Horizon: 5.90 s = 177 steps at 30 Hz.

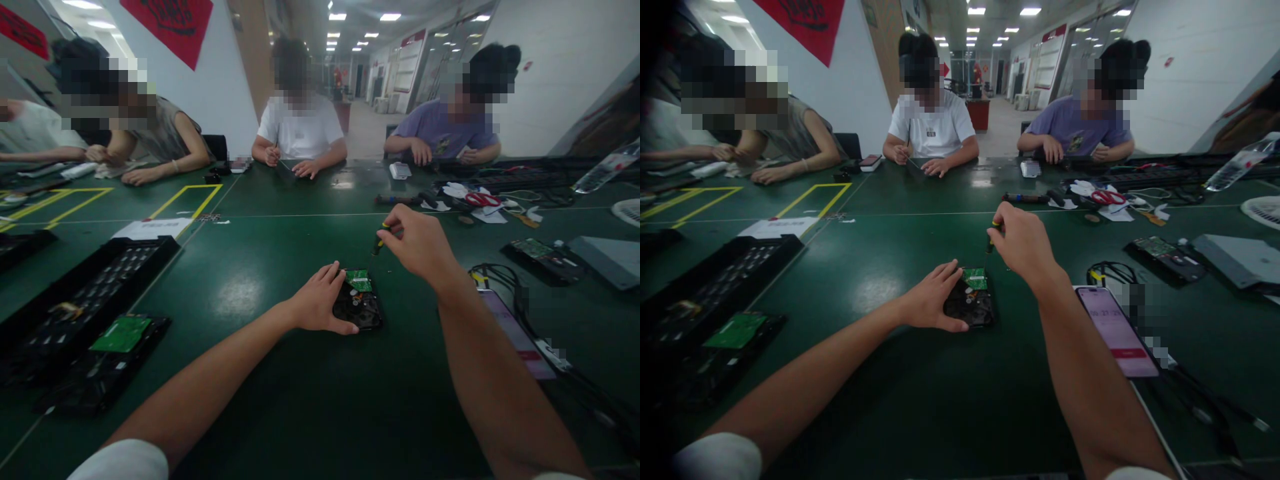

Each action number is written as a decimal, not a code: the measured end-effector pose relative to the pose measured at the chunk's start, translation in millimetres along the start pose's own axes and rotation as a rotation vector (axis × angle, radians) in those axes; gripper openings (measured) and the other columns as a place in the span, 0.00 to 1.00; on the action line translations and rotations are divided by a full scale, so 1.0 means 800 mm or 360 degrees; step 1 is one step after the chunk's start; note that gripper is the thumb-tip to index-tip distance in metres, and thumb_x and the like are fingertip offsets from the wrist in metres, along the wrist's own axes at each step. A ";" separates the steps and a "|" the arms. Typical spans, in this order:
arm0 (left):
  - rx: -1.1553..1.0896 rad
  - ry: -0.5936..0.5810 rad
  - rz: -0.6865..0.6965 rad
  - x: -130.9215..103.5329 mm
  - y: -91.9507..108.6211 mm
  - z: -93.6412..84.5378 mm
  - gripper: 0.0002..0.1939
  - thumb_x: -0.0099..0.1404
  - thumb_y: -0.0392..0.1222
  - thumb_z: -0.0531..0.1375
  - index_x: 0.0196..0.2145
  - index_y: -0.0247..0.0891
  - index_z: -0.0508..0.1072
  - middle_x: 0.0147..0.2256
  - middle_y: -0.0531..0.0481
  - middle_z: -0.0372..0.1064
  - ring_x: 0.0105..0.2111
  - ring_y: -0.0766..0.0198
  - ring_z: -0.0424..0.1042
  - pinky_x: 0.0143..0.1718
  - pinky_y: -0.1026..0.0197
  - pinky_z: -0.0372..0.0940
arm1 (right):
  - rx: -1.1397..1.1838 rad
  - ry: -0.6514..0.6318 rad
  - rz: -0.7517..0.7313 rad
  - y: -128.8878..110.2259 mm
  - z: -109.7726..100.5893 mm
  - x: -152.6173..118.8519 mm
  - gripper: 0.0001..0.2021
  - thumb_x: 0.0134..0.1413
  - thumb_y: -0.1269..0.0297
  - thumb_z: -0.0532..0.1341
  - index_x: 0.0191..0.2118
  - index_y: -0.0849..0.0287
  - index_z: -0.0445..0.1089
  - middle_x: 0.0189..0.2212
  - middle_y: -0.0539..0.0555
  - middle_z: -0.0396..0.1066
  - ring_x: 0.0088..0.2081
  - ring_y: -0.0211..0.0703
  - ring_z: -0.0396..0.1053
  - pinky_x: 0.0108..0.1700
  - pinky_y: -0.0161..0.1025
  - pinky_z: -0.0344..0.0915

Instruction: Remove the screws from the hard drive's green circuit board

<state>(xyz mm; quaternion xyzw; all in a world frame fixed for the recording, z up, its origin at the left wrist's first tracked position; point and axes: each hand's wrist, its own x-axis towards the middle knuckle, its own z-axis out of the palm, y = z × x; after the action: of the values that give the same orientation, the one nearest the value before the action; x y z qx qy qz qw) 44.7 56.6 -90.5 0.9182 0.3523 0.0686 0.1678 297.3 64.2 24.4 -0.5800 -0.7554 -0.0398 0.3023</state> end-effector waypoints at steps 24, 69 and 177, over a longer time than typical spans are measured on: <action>0.0029 -0.0068 -0.0030 -0.001 0.003 -0.004 0.73 0.53 0.86 0.56 0.75 0.22 0.47 0.76 0.24 0.29 0.76 0.31 0.35 0.74 0.38 0.45 | -0.0057 -0.0009 -0.0043 -0.004 -0.005 -0.002 0.03 0.60 0.70 0.65 0.39 0.57 0.73 0.39 0.58 0.81 0.37 0.52 0.77 0.44 0.46 0.68; 0.0021 0.0165 -0.0088 0.005 -0.002 0.006 0.58 0.67 0.79 0.49 0.74 0.25 0.54 0.75 0.27 0.43 0.75 0.34 0.45 0.72 0.38 0.49 | -0.0062 -0.0044 -0.0138 -0.008 -0.001 -0.001 0.04 0.64 0.68 0.62 0.43 0.56 0.71 0.42 0.59 0.79 0.42 0.54 0.76 0.48 0.49 0.68; -0.0365 0.0678 0.0239 0.024 -0.065 0.033 0.20 0.74 0.32 0.52 0.59 0.40 0.73 0.56 0.40 0.72 0.58 0.52 0.70 0.62 0.43 0.67 | 0.0047 0.0001 -0.0110 -0.007 -0.003 -0.001 0.03 0.60 0.70 0.64 0.37 0.55 0.69 0.39 0.57 0.77 0.39 0.51 0.74 0.44 0.47 0.67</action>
<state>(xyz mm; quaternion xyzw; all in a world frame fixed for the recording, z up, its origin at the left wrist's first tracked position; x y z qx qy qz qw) 33.3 98.5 -133.6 0.8816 0.3005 0.3123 0.1871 293.2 60.6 27.8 -0.5490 -0.7754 -0.0392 0.3096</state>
